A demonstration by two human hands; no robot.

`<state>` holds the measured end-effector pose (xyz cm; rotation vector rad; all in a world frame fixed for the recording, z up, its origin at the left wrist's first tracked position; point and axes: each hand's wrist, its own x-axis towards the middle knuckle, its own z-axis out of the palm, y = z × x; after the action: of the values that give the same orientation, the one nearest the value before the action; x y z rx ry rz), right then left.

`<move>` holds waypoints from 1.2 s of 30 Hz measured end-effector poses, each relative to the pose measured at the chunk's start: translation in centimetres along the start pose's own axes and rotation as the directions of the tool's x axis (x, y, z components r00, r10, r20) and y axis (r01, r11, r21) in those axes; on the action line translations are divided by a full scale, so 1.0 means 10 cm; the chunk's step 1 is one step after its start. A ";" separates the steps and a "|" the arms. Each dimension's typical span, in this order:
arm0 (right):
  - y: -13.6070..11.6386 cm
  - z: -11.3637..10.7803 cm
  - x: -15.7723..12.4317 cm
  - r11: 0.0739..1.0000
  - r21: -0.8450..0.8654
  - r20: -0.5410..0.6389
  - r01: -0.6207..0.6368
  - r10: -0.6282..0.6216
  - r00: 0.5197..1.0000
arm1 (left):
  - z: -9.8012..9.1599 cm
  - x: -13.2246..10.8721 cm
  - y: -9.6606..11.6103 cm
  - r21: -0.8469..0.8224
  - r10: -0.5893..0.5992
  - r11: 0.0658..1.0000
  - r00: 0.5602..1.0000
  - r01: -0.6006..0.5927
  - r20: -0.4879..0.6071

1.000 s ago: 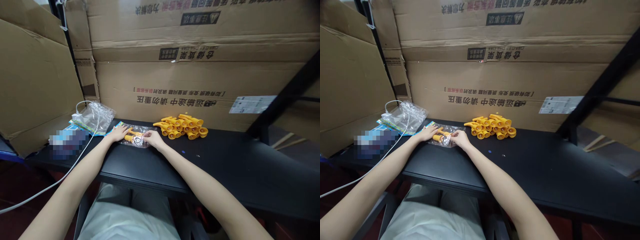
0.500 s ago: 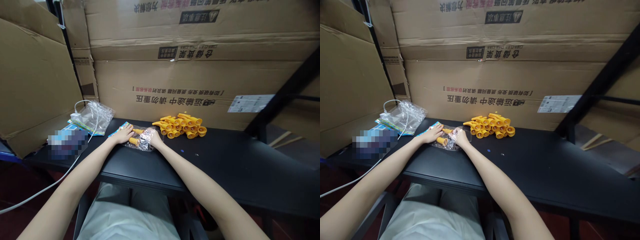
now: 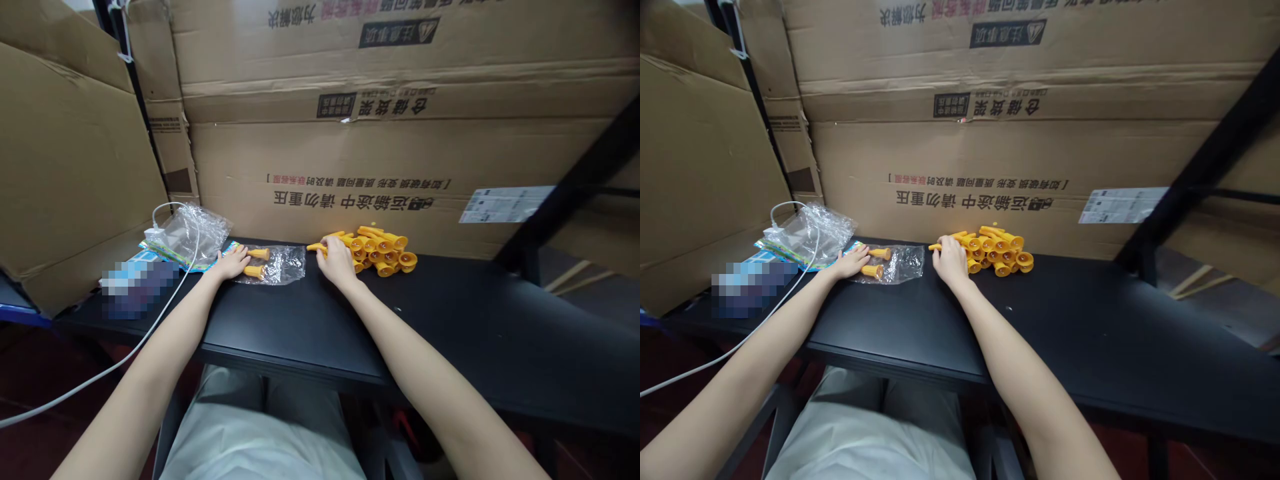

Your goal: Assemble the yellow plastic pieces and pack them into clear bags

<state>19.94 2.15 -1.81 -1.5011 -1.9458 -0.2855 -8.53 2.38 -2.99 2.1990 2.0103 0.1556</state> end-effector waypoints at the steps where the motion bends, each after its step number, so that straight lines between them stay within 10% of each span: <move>1: 0.04 0.00 -0.01 0.998 -0.066 0.046 0.008 -0.005 0.999 | 0.00 0.00 -0.03 0.003 -0.011 1.000 1.000 0.011 -0.004; 5: 0.10 0.03 -0.05 0.960 -0.259 0.265 0.109 -0.038 0.964 | 0.00 0.00 -0.07 0.013 -0.024 1.000 0.999 0.024 -0.028; 15: 0.06 0.00 -0.01 0.944 -0.319 0.164 -0.088 0.147 0.975 | 0.00 0.01 -0.05 0.044 -0.028 0.999 0.999 0.029 -0.035; 36: 0.03 0.05 0.00 0.908 -0.418 0.197 -0.027 0.119 0.973 | 0.00 0.00 -0.05 0.026 -0.029 0.999 0.999 0.029 -0.028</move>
<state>20.01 2.49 -2.27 -1.9448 -2.0831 -0.5475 -9.04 2.45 -3.11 2.1938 2.0692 0.1583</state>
